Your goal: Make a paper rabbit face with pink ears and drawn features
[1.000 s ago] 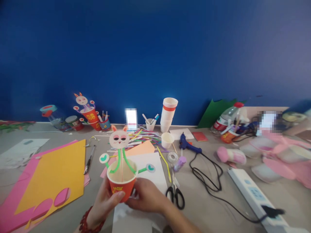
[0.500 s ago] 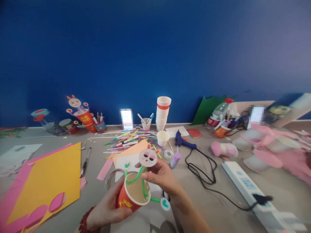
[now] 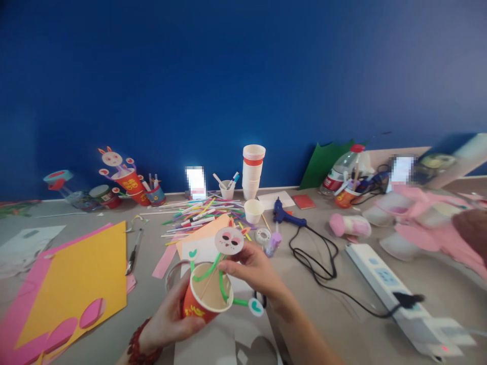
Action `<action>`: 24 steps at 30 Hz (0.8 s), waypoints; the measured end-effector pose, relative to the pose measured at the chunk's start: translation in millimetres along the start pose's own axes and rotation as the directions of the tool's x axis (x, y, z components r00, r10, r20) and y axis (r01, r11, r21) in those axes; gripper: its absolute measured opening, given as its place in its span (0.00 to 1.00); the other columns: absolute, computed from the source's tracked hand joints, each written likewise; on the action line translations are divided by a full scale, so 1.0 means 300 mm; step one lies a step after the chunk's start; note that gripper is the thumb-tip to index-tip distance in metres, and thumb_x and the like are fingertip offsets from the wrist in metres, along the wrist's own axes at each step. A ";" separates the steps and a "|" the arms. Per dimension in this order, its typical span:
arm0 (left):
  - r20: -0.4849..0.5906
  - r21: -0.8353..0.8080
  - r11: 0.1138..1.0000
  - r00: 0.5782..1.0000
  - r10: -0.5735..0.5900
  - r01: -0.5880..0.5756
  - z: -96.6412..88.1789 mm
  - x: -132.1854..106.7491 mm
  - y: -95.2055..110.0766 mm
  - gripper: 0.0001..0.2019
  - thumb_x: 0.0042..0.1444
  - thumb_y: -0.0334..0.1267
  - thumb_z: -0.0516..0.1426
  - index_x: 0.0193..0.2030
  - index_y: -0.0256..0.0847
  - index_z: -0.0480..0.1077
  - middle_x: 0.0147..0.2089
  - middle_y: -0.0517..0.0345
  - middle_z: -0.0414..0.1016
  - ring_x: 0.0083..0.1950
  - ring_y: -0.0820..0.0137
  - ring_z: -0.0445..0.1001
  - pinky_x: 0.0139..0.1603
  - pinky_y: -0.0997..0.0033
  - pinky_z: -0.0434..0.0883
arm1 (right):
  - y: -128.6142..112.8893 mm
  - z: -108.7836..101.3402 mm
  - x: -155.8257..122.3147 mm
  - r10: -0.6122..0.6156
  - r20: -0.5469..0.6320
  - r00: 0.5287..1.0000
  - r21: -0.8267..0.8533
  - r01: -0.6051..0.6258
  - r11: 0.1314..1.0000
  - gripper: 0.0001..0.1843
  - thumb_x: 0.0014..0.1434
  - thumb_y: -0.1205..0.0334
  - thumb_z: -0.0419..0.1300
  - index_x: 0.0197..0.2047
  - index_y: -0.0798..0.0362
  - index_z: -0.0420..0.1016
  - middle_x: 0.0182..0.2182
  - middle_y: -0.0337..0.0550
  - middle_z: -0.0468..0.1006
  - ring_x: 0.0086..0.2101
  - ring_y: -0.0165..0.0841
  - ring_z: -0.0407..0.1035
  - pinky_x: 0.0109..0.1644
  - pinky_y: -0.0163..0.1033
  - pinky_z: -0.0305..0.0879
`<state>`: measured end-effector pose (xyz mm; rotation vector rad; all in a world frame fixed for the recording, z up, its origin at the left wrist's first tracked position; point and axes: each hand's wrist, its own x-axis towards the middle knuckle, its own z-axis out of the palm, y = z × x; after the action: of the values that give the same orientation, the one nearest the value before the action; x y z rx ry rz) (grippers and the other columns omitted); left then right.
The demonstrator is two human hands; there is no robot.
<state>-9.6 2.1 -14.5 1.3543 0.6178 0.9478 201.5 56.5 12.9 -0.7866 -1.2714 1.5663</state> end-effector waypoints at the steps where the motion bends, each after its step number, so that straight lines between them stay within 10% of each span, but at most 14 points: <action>1: -0.007 0.003 1.000 1.000 0.001 -0.001 -0.002 -0.001 -0.004 0.36 0.51 0.42 0.66 0.66 0.45 0.59 0.63 0.47 0.67 0.62 0.50 0.67 0.61 0.55 0.66 | 0.001 0.003 0.003 -0.003 0.006 1.000 0.007 0.003 1.000 0.13 0.49 0.57 0.74 0.34 0.54 0.79 0.27 0.39 0.76 0.29 0.30 0.70 0.36 0.35 0.69; 14: -0.370 0.113 0.990 0.921 0.126 -0.089 -0.060 -0.041 -0.053 0.37 0.48 0.52 0.66 0.62 0.38 0.65 0.56 0.40 0.72 0.58 0.45 0.69 0.61 0.47 0.65 | 0.004 0.047 -0.012 -0.314 0.265 0.912 0.066 0.308 0.949 0.10 0.54 0.67 0.69 0.39 0.50 0.75 0.35 0.43 0.71 0.35 0.32 0.67 0.37 0.37 0.64; 24: -0.390 0.033 0.991 0.912 0.130 -0.128 -0.044 -0.016 -0.048 0.41 0.40 0.55 0.70 0.59 0.40 0.68 0.55 0.43 0.73 0.54 0.49 0.72 0.56 0.54 0.70 | 0.025 0.055 -0.008 -0.365 0.238 0.900 -0.018 0.380 0.925 0.06 0.56 0.67 0.68 0.37 0.50 0.76 0.32 0.42 0.73 0.35 0.34 0.68 0.40 0.39 0.64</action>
<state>-20.2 5.6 -31.2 1.2291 0.8410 1.3438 185.7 48.1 9.8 -0.3721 -1.5450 1.3328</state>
